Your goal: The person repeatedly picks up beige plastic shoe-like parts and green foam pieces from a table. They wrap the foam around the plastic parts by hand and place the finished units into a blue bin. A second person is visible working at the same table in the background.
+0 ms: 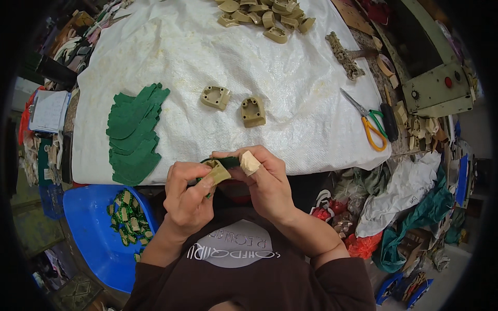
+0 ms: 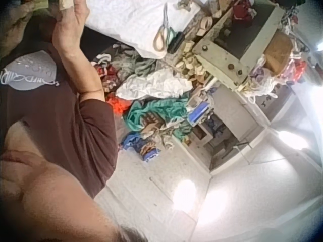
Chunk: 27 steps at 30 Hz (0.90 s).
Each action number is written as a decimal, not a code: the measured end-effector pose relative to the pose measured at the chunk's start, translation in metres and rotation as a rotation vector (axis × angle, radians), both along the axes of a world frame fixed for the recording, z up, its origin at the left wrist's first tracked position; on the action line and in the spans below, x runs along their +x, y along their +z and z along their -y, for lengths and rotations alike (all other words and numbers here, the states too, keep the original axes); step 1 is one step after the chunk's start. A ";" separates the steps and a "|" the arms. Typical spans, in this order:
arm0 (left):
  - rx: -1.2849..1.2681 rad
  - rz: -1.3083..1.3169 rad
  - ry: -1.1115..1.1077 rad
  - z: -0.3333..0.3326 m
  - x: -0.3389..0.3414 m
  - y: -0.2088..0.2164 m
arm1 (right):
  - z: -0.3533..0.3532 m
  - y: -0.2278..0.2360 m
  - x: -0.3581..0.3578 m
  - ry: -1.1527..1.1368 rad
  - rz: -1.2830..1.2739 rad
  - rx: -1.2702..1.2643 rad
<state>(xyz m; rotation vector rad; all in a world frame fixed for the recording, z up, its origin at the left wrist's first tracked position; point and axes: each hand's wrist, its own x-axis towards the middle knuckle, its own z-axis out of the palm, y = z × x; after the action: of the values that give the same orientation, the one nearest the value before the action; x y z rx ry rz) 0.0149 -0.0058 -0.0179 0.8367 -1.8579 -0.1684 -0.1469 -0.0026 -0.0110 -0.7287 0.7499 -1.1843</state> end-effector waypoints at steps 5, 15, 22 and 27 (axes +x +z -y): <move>0.022 0.162 0.036 0.001 -0.006 0.011 | -0.006 0.002 -0.003 0.052 -0.083 -0.079; 0.181 0.214 0.014 0.007 0.001 0.015 | 0.004 -0.005 -0.010 0.137 -0.647 -0.413; 0.246 -0.143 -0.261 0.001 0.004 0.000 | 0.044 0.004 -0.032 0.483 -0.213 -0.060; 0.213 -0.029 -0.256 0.004 0.006 -0.002 | 0.049 -0.001 -0.026 0.489 -0.312 -0.117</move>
<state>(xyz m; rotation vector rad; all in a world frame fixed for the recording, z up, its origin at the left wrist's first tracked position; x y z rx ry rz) 0.0207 -0.0094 -0.0202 0.7322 -1.9377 -0.5443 -0.1726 -0.0518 -0.0123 -1.1380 0.7066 -0.6792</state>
